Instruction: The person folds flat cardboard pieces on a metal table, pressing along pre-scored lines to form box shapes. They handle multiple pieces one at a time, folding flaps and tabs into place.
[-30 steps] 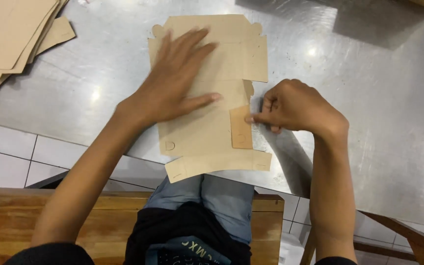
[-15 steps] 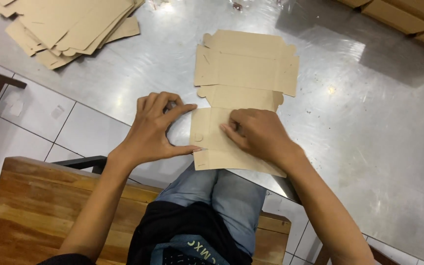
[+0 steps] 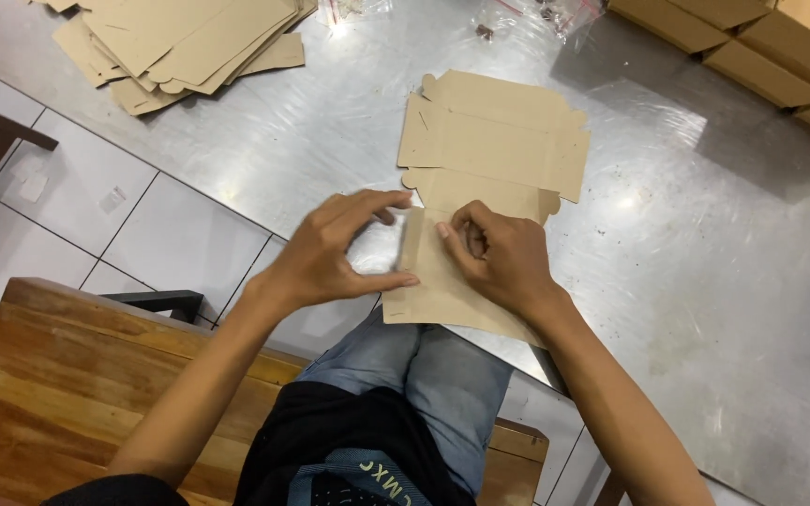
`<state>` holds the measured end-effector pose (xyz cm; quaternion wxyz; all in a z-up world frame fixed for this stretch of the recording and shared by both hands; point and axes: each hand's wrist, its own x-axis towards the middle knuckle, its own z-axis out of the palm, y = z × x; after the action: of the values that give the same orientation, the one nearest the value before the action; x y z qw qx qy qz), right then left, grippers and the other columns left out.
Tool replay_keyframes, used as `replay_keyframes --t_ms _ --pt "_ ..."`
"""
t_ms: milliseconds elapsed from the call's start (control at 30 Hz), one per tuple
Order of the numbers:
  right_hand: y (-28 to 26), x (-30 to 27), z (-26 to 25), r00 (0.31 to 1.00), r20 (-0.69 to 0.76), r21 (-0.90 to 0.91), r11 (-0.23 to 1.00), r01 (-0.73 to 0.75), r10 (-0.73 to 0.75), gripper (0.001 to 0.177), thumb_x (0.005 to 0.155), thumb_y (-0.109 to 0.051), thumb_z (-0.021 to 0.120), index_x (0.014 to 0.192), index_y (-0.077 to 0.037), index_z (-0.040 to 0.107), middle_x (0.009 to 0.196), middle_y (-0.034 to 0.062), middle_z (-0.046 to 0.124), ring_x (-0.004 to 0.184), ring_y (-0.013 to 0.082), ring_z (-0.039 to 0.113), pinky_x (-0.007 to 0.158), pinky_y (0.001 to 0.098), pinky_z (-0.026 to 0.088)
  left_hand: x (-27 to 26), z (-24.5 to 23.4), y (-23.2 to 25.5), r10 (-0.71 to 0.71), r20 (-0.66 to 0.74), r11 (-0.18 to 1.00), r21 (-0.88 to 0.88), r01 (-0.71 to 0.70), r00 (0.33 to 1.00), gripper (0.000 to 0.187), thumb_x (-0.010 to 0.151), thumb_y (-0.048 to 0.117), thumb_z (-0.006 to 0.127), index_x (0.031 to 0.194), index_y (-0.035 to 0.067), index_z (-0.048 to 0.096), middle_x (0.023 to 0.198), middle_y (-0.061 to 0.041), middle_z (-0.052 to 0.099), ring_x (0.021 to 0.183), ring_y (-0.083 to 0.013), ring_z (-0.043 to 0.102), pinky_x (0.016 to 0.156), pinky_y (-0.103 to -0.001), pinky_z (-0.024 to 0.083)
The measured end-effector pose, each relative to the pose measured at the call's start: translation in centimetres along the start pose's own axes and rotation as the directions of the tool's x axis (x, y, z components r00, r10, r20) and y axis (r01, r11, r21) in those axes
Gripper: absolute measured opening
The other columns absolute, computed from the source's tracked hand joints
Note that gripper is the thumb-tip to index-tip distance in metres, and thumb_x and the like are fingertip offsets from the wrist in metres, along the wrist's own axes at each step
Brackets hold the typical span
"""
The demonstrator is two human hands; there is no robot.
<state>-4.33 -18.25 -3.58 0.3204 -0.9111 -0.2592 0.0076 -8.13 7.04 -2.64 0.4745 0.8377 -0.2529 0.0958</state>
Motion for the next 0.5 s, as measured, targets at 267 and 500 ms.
replay_keyframes --t_ms 267,500 --pt "-0.3 0.0 -0.3 0.997 -0.035 0.099 0.993 -0.068 0.072 0.017 0.099 -0.026 0.071 0.093 -0.011 0.065 0.052 0.0039 0.057 0.045 0.0206 0.056 0.048 0.0301 0.045 1.3 1.5 1.2 -0.014 0.079 0.968 -0.247 0.033 0.997 0.057 0.094 0.002 0.067 0.148 0.004 0.05 0.137 -0.02 0.068 0.114 -0.0372 0.073 0.099 -0.054 0.057" --pt "-0.3 0.4 -0.5 0.997 -0.016 0.101 0.992 -0.077 0.079 0.014 0.092 -0.016 0.077 0.092 -0.008 0.066 0.051 0.0038 0.056 0.042 0.018 0.053 0.045 0.0287 0.04 4.3 1.2 -3.2 0.036 0.055 0.983 0.178 -0.045 0.998 0.057 0.085 0.019 0.088 0.137 0.012 0.066 0.147 -0.011 0.057 0.139 -0.0345 0.048 0.11 -0.052 0.036"
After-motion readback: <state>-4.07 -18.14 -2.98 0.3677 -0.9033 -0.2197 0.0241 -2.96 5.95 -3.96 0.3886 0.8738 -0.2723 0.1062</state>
